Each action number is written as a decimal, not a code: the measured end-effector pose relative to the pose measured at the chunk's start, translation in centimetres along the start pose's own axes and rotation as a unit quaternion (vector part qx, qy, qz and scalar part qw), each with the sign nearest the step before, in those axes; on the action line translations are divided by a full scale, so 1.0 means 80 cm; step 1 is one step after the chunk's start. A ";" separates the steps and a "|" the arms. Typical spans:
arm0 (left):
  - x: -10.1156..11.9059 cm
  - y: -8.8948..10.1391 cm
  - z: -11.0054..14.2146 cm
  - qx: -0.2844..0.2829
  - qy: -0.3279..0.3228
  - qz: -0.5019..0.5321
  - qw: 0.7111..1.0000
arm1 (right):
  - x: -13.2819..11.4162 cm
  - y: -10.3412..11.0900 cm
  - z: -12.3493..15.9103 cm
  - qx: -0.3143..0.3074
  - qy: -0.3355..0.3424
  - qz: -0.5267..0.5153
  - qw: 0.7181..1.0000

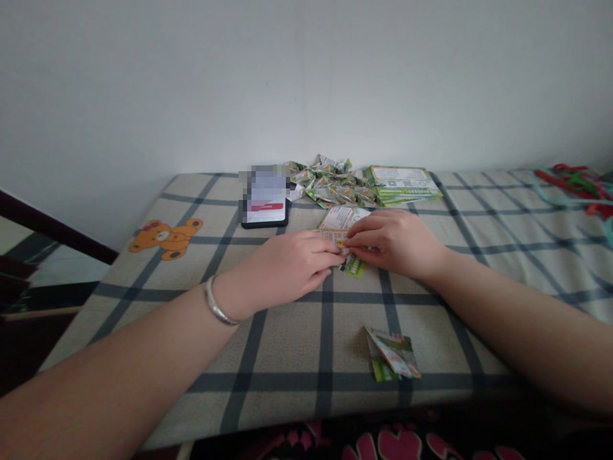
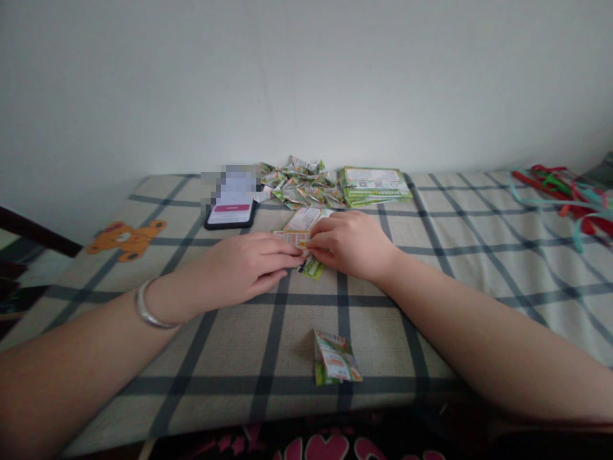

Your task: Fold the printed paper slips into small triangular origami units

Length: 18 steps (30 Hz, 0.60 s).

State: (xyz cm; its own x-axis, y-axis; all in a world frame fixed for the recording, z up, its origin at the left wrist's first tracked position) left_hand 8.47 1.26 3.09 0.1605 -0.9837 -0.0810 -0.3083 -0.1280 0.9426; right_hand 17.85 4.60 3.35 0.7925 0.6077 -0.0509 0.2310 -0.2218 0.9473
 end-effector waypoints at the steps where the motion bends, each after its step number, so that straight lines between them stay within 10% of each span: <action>1: 0.001 0.000 0.000 0.001 -0.002 -0.008 1.000 | 0.000 0.000 0.000 0.004 0.002 0.003 1.000; 18: -0.006 -0.007 0.003 -0.015 0.039 -0.002 0.999 | 0.004 -0.006 -0.005 -0.008 -0.003 -0.020 1.000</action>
State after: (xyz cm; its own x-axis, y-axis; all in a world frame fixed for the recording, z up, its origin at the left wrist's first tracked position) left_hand 8.35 1.81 2.56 0.2347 -0.9702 -0.0599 -0.2803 -0.1265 0.9515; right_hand 17.77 5.21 3.03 0.7860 0.6114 -0.0915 0.2547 -0.1854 0.9491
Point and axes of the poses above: each hand's wrist, its own z-axis away from the middle knuckle, its own y-axis out of the back of the hand, x = y × z, the point moved 9 cm from there along -z, towards the middle knuckle, and after that the axes turned 15 degrees about -y, right-handed, at the moved point
